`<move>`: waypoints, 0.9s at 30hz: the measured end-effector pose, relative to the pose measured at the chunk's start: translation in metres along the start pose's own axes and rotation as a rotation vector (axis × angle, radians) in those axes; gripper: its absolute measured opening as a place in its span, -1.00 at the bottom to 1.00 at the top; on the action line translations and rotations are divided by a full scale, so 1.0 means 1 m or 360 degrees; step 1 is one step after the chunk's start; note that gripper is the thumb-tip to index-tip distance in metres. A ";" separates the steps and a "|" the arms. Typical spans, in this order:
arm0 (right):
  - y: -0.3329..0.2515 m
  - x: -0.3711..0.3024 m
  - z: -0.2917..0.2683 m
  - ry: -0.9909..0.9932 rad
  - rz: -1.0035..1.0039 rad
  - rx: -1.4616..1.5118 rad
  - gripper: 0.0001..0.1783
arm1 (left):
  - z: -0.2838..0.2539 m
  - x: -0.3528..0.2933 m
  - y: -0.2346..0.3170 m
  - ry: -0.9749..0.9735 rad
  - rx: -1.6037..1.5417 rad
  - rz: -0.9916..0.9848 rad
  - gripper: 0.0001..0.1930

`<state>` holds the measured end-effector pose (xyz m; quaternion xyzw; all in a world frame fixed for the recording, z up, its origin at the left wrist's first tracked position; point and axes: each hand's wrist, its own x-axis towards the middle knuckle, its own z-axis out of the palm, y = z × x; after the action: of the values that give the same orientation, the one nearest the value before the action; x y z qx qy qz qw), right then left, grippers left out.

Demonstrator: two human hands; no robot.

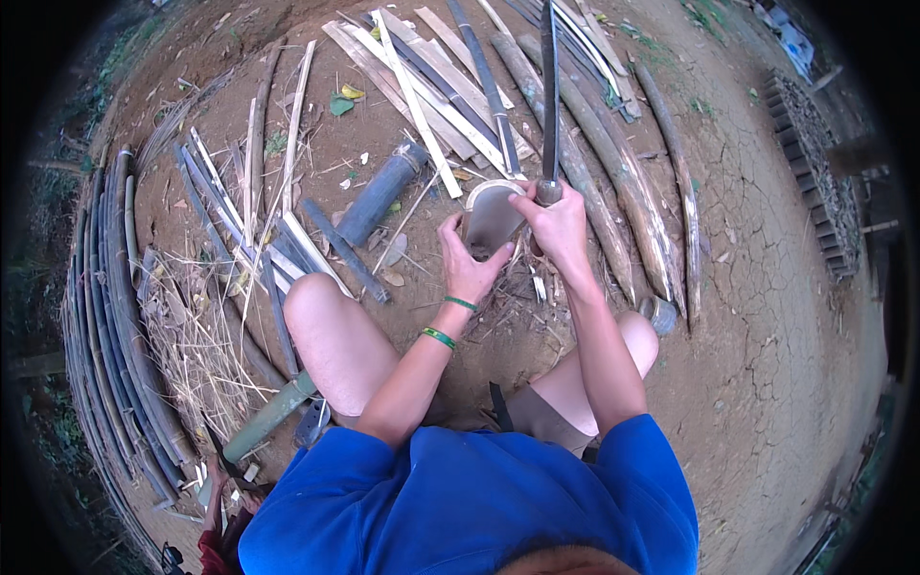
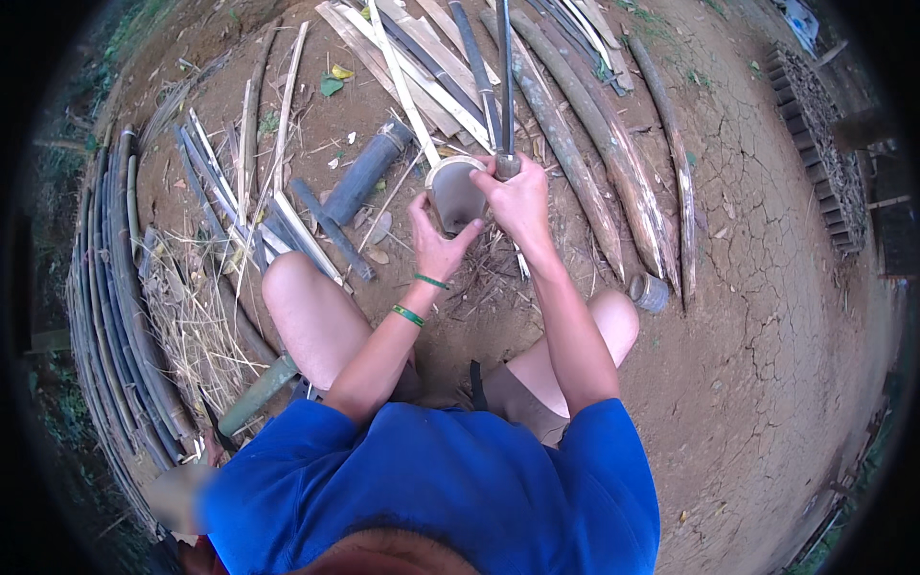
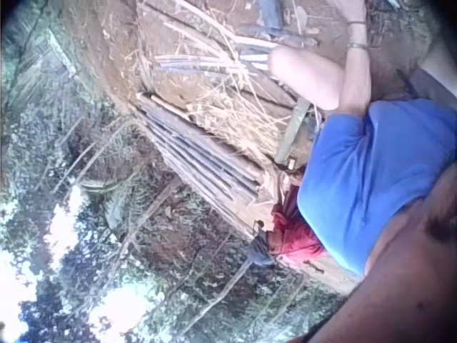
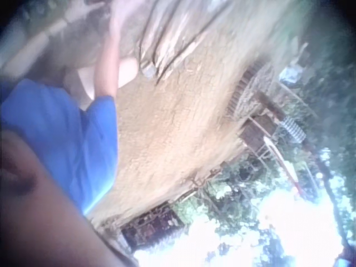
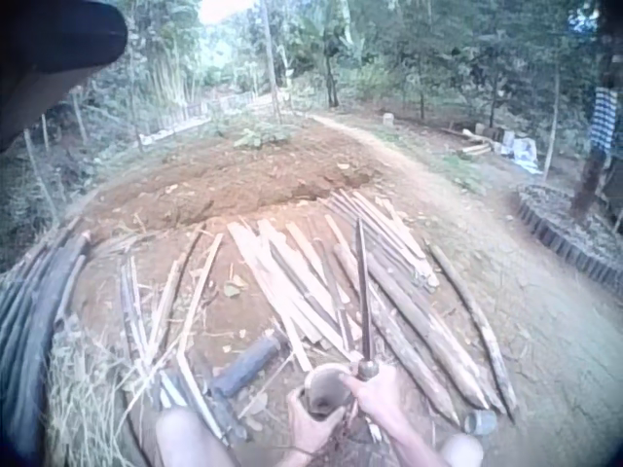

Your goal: The person sits on the ground and uses a machete to split a piece of bamboo. They repeatedly strike the bamboo with the machete to separate it into smaller strips.

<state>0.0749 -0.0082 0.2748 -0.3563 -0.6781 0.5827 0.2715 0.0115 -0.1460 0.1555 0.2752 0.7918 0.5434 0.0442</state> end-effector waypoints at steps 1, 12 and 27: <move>-0.006 -0.004 0.004 -0.0020 -0.0032 0.0005 -0.75 | -0.021 0.005 0.010 0.0081 -0.0043 0.0177 -0.13; -0.056 -0.092 0.005 -0.0217 0.0243 -0.0137 -0.64 | -0.070 0.051 0.026 0.0236 0.0208 0.0663 -0.87; 0.005 -0.158 0.022 -0.0314 0.0577 -0.0109 -0.49 | -0.059 0.033 0.024 0.0265 0.0288 0.0597 -0.82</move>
<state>0.1528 -0.1477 0.2735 -0.4228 -0.6457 0.6306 0.0821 -0.0285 -0.1727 0.2084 0.3747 0.7731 0.4898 -0.1481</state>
